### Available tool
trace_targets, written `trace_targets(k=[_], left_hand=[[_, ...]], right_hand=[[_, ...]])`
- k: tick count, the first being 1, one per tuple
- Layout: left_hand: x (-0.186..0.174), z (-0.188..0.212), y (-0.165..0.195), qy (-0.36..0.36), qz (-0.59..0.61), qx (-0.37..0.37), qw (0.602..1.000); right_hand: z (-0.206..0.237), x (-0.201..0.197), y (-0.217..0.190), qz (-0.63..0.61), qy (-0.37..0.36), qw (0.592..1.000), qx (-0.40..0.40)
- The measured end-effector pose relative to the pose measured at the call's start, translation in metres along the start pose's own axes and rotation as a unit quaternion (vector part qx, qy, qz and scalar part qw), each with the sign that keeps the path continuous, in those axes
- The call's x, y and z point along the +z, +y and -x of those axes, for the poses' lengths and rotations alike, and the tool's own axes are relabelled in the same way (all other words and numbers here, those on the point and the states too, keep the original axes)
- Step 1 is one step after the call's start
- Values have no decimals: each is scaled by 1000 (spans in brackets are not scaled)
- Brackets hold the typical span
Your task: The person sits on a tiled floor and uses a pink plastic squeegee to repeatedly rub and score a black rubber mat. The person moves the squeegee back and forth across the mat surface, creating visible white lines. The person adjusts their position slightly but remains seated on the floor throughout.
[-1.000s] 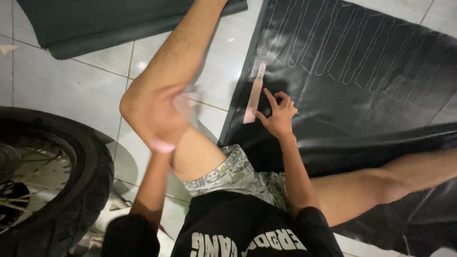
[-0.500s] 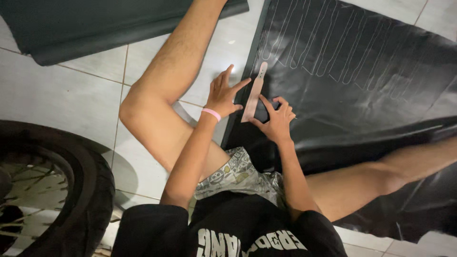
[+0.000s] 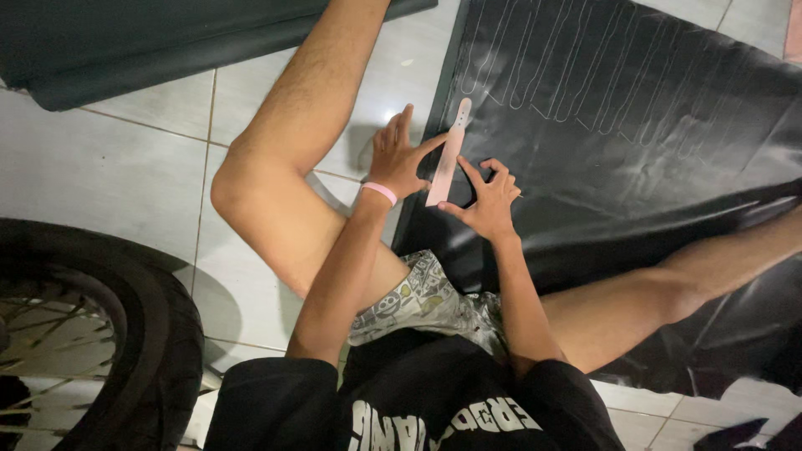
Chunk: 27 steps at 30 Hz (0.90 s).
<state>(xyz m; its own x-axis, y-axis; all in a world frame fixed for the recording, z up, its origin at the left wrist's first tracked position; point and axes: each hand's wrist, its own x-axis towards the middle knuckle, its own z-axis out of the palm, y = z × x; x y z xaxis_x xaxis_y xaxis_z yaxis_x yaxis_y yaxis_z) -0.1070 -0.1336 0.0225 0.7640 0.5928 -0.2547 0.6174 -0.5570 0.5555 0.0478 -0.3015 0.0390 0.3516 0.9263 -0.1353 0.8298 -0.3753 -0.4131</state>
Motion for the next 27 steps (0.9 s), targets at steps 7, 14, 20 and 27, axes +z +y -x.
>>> trace_targets(k=[7, 14, 20, 27], left_hand=[[-2, -4, 5, -28, -5, -23, 999], [1, -2, 4, -3, -9, -4, 1000], [0, -2, 5, -9, -4, -8, 1000], [-2, 2, 5, -15, -5, -16, 1000]], right_hand=[[1, 1, 3, 7, -2, 1000, 4], [2, -1, 3, -5, 0, 1000, 1], [1, -3, 2, 2, 0, 1000, -6], [1, -5, 1, 0, -8, 1000, -1]])
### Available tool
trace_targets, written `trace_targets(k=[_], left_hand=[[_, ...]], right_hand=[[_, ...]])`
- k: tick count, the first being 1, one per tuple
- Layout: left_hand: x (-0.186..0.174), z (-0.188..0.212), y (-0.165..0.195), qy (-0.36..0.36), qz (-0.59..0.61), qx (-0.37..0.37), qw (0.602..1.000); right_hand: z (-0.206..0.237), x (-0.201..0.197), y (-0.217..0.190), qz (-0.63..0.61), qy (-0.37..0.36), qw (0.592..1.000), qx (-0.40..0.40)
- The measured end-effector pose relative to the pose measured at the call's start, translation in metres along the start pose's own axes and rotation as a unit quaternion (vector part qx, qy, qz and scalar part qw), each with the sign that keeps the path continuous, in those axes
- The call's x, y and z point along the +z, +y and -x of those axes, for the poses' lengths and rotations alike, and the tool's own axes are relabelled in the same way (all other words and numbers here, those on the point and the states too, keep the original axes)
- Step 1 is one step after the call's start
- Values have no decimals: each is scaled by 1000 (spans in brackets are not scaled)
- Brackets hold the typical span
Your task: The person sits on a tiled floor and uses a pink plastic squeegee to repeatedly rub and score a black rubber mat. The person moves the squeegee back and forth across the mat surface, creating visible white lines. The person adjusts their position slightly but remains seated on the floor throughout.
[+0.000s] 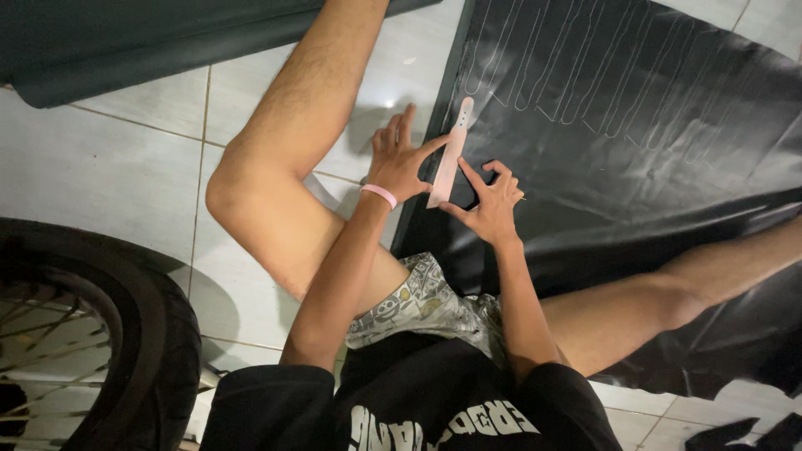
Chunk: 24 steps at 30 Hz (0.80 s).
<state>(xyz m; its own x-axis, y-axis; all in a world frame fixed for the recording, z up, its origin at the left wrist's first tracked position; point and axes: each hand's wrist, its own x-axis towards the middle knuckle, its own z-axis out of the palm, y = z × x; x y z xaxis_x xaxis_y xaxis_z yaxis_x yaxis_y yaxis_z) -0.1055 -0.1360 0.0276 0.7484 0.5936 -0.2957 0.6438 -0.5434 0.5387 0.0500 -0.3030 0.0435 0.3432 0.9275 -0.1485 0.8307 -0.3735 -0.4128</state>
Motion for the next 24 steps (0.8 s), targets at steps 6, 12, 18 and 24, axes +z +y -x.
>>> trace_targets(k=[6, 12, 18, 24], left_hand=[[-2, 2, 0, -10, 7, -11, 1000], [-6, 4, -3, -8, 30, -3, 1000], [-14, 7, 1, -11, 42, -4, 999], [-14, 7, 2, -15, 35, -10, 999]], right_hand=[[1, 0, -4, -8, -6, 1000, 5], [0, 2, -6, -5, 3, 1000, 0], [0, 1, -9, -9, 2, 1000, 0], [0, 3, -7, -10, -1, 1000, 1]])
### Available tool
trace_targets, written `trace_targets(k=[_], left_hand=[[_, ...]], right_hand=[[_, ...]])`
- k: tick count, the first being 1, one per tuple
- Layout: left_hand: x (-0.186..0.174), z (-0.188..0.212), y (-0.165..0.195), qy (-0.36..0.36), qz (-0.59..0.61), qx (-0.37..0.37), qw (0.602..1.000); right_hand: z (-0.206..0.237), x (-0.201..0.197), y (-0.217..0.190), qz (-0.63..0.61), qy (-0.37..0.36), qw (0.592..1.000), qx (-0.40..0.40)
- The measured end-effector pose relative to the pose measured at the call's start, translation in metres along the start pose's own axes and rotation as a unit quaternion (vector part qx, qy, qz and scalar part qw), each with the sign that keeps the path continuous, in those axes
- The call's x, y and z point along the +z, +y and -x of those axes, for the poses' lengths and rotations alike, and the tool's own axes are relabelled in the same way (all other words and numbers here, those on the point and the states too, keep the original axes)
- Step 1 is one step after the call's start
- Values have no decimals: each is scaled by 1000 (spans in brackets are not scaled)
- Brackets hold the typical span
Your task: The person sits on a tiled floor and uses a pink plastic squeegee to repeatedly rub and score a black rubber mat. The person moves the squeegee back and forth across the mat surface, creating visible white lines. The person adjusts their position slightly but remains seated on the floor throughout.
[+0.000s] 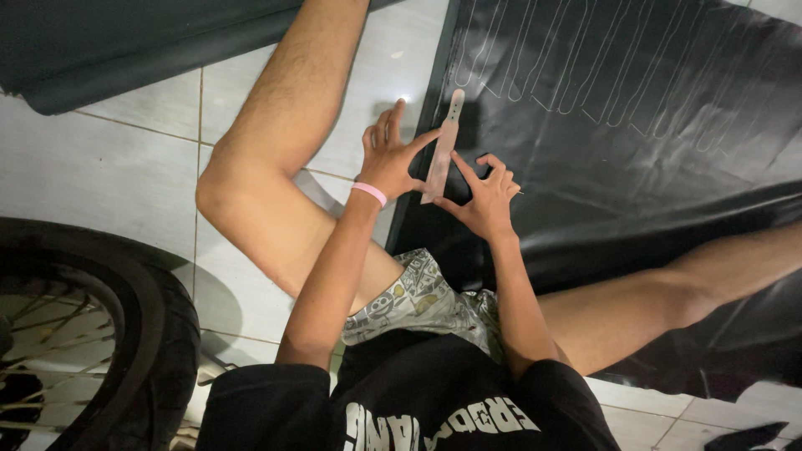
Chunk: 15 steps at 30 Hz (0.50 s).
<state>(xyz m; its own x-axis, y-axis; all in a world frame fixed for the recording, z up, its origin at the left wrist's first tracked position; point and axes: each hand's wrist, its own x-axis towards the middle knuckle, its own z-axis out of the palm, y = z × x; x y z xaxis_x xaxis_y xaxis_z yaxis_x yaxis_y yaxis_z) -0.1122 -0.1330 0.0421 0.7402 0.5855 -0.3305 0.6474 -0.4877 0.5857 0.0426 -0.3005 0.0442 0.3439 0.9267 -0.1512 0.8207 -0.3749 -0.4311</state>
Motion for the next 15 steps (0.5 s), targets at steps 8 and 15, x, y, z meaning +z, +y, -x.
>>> trace_targets(k=[8, 15], left_hand=[[67, -15, 49, -31, -199, 20, 979], [113, -24, 122, -153, -515, -50, 842]], right_hand=[[-7, 10, 29, -155, 63, 986, 3], [-48, -25, 23, -139, 87, 976, -141]])
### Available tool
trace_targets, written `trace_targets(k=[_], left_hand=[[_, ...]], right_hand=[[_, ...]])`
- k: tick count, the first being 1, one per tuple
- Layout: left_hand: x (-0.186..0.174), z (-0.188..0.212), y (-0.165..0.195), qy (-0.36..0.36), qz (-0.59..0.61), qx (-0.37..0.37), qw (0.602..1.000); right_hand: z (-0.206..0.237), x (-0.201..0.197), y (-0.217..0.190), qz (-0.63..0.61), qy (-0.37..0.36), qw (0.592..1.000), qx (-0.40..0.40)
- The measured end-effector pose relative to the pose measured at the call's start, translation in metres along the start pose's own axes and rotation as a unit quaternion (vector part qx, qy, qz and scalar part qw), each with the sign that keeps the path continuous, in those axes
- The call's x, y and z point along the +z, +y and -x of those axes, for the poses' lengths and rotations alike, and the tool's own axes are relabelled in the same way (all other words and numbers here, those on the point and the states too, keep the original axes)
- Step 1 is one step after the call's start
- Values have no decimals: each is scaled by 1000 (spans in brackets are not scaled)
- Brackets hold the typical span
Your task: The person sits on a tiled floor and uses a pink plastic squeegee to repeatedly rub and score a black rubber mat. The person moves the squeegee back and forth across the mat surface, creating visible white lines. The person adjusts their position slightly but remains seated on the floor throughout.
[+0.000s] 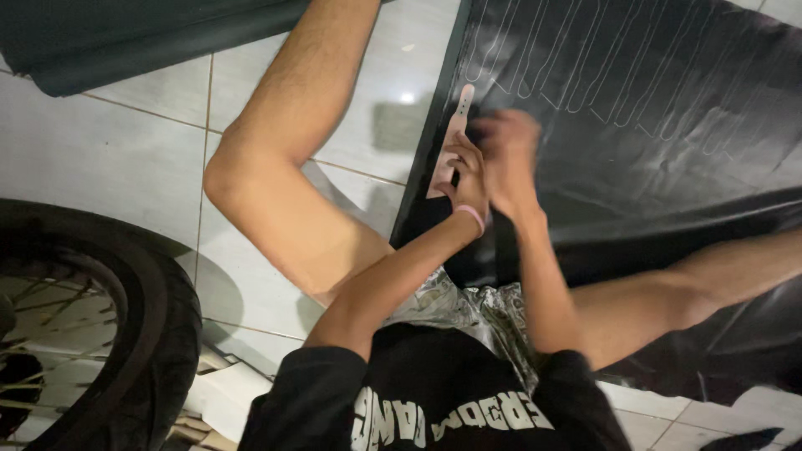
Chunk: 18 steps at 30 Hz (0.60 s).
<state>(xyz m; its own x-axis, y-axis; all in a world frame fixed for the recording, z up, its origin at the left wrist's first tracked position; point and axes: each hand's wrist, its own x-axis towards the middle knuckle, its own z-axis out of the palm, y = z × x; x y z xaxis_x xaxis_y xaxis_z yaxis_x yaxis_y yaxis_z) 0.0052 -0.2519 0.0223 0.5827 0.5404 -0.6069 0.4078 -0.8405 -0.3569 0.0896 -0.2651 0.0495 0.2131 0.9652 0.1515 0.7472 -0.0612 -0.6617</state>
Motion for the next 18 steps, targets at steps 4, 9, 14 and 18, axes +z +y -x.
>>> trace_targets(k=[4, 9, 14, 18], left_hand=[[-6, 8, 15, -34, 185, -70, 980], [-9, 8, 23, -30, 189, -167, 967], [-7, 4, 20, -37, 192, -144, 970], [-5, 5, 9, -14, 162, -117, 980]], right_hand=[[-15, -5, -23, -77, -316, 943, -68], [-25, -6, -26, -6, -362, 928, -85], [-28, 0, -30, 8, -339, 934, -115], [-35, -7, -35, 63, -353, 929, -97]])
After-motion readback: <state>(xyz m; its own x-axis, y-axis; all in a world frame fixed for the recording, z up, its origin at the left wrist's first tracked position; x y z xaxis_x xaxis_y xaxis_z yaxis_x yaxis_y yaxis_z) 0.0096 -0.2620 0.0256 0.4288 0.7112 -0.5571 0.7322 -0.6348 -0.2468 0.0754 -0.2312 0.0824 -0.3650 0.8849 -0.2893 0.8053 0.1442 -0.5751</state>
